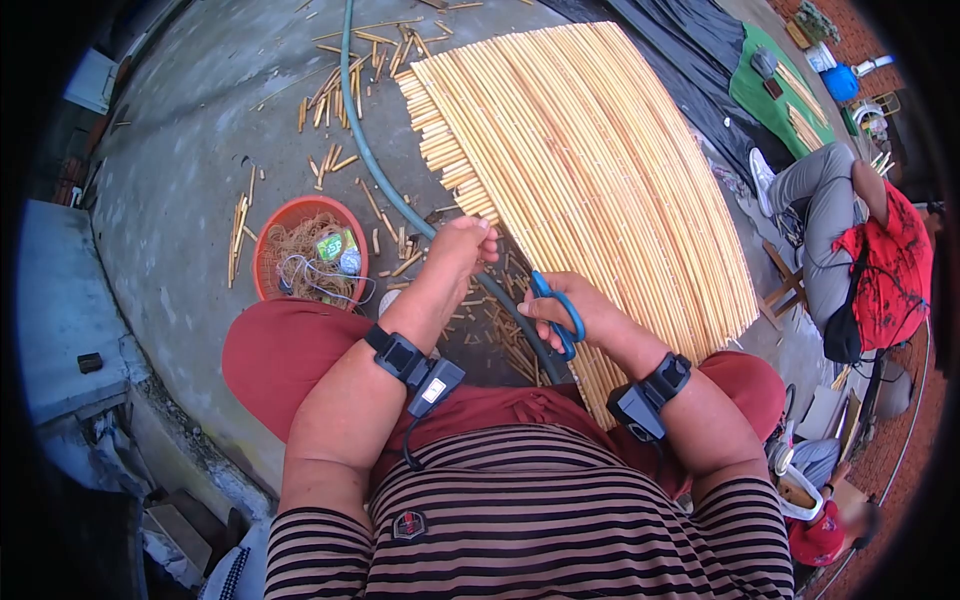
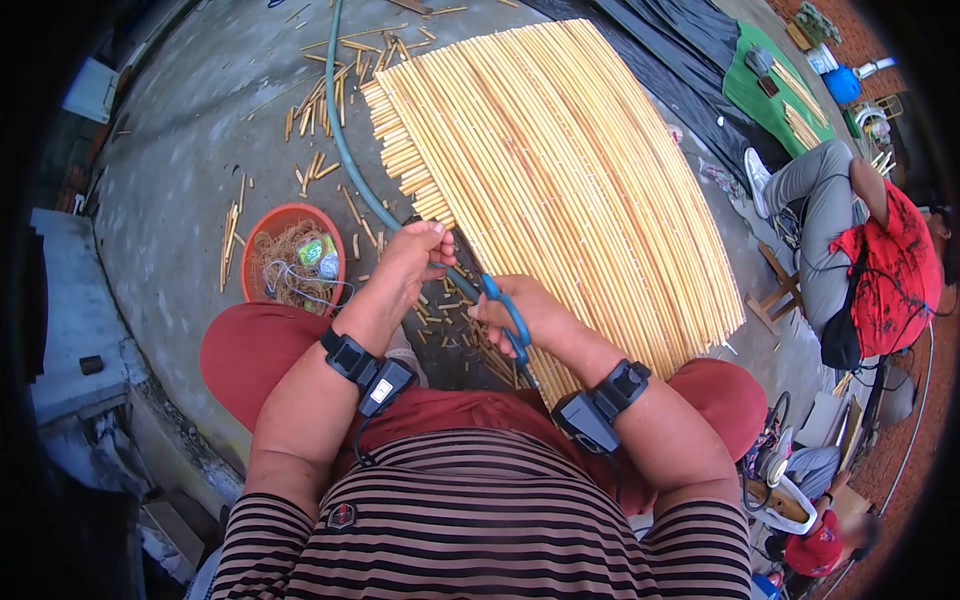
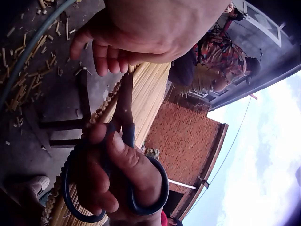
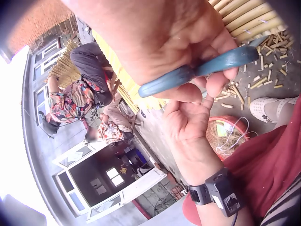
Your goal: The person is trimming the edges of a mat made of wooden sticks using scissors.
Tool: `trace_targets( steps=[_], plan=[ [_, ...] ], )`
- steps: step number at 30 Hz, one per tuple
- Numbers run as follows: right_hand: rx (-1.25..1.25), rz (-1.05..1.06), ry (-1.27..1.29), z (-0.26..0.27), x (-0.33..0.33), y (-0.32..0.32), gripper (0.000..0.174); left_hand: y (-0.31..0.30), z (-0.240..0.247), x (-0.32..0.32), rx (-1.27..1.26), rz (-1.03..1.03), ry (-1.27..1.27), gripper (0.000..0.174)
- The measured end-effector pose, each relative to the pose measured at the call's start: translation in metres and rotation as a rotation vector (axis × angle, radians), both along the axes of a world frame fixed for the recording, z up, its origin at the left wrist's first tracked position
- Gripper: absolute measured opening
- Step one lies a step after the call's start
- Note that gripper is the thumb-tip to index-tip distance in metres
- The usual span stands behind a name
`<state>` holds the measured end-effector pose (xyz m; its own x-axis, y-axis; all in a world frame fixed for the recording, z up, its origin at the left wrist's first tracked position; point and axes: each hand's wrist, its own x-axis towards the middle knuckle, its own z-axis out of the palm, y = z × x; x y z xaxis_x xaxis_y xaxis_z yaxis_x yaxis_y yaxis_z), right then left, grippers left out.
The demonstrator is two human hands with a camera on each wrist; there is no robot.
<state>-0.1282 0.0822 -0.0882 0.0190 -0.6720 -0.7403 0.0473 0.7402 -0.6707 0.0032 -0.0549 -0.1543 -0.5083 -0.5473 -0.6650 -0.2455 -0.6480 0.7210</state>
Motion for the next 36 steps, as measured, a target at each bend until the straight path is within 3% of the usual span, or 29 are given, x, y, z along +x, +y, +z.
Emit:
trace_targets(
  steps=[6, 9, 17, 26, 36],
  plan=[
    [0.004, -0.001, 0.043, 0.004, 0.001, 0.003, 0.015, -0.003, 0.004, -0.002, 0.033, 0.007, -0.050, 0.022],
    [0.036, -0.007, 0.009, 0.005, 0.003, 0.003, 0.018, -0.004, 0.007, -0.005, 0.098, 0.143, 0.002, 0.021],
    [0.081, -0.023, -0.152, 0.008, -0.006, 0.009, 0.027, -0.004, -0.003, -0.006, 0.019, 0.096, 0.002, 0.017],
    [0.053, -0.043, -0.170, 0.007, -0.006, 0.004, 0.027, -0.003, -0.002, -0.006, 0.012, 0.080, -0.012, 0.020],
    [0.001, -0.012, -0.041, 0.006, -0.002, 0.001, 0.017, 0.000, 0.000, -0.009, -0.007, 0.116, -0.023, 0.021]
  ],
)
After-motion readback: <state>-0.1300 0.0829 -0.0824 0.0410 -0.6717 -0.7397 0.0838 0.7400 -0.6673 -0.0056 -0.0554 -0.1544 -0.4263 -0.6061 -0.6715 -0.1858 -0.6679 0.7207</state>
